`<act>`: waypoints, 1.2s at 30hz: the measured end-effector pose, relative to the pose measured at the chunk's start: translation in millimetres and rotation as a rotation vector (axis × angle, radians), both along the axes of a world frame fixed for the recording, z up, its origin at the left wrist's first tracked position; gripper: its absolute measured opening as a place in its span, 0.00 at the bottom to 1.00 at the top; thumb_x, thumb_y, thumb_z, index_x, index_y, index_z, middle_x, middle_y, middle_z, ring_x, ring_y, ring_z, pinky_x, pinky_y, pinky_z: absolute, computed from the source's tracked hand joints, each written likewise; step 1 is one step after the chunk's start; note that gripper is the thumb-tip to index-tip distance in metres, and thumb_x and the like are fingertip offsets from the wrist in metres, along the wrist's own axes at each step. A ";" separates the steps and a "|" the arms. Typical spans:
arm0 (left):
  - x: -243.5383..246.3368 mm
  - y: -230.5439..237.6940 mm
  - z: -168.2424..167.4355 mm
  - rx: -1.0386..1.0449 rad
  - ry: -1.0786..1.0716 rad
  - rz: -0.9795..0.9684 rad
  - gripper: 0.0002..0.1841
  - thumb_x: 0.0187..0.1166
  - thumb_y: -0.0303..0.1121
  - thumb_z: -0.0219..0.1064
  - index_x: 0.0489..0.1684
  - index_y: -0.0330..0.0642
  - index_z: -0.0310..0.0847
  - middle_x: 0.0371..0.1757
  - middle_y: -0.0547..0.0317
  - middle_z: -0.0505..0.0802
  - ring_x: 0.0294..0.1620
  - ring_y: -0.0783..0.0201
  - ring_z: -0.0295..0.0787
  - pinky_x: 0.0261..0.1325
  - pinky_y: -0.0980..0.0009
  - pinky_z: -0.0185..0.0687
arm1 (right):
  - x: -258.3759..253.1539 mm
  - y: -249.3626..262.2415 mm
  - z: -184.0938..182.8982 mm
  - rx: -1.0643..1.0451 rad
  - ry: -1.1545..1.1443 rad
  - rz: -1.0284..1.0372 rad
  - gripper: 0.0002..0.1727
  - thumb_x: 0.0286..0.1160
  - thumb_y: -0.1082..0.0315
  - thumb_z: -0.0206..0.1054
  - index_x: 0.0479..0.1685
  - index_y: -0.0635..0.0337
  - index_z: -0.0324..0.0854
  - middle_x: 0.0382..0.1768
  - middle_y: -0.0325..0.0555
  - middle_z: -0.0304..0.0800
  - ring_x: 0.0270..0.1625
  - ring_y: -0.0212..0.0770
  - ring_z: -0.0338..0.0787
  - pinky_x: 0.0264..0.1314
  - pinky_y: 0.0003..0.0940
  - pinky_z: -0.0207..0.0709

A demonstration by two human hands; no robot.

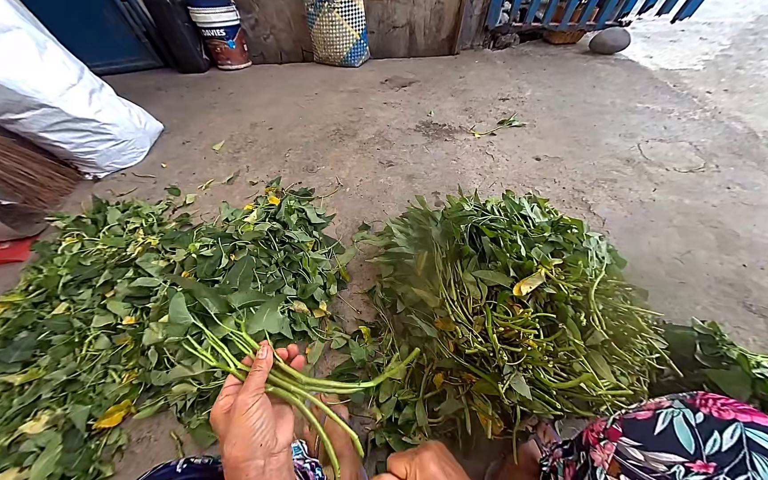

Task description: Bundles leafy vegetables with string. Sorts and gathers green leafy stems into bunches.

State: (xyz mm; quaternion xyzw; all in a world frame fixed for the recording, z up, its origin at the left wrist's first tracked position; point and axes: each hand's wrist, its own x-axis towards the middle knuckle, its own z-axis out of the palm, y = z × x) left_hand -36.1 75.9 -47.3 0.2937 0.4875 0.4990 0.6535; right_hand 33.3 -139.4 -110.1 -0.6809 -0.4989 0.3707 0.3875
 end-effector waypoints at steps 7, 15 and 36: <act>9.5 -7.5 -4.0 0.086 0.095 0.030 0.02 0.89 0.22 0.56 0.50 0.32 0.70 0.30 0.49 0.92 0.29 0.55 0.97 0.33 0.61 0.98 | 106.1 66.7 -118.6 -0.773 -0.221 -0.044 0.23 0.84 0.62 0.58 0.75 0.57 0.79 0.80 0.62 0.72 0.81 0.65 0.74 0.74 0.65 0.76; 14.1 -21.4 -2.2 -0.068 0.062 -0.161 0.04 0.91 0.22 0.52 0.54 0.32 0.68 0.30 0.46 0.93 0.29 0.51 0.97 0.34 0.59 0.97 | 119.3 106.5 -186.7 -0.770 -0.024 -0.235 0.20 0.84 0.60 0.57 0.67 0.53 0.87 0.70 0.57 0.86 0.74 0.56 0.84 0.76 0.61 0.75; 33.3 -43.3 -33.3 0.002 0.105 -0.401 0.08 0.78 0.15 0.66 0.52 0.23 0.78 0.39 0.38 0.93 0.34 0.50 0.95 0.36 0.61 0.95 | 80.3 38.9 -42.1 0.259 0.637 -0.284 0.11 0.73 0.74 0.67 0.52 0.64 0.86 0.42 0.41 0.90 0.43 0.33 0.87 0.49 0.30 0.83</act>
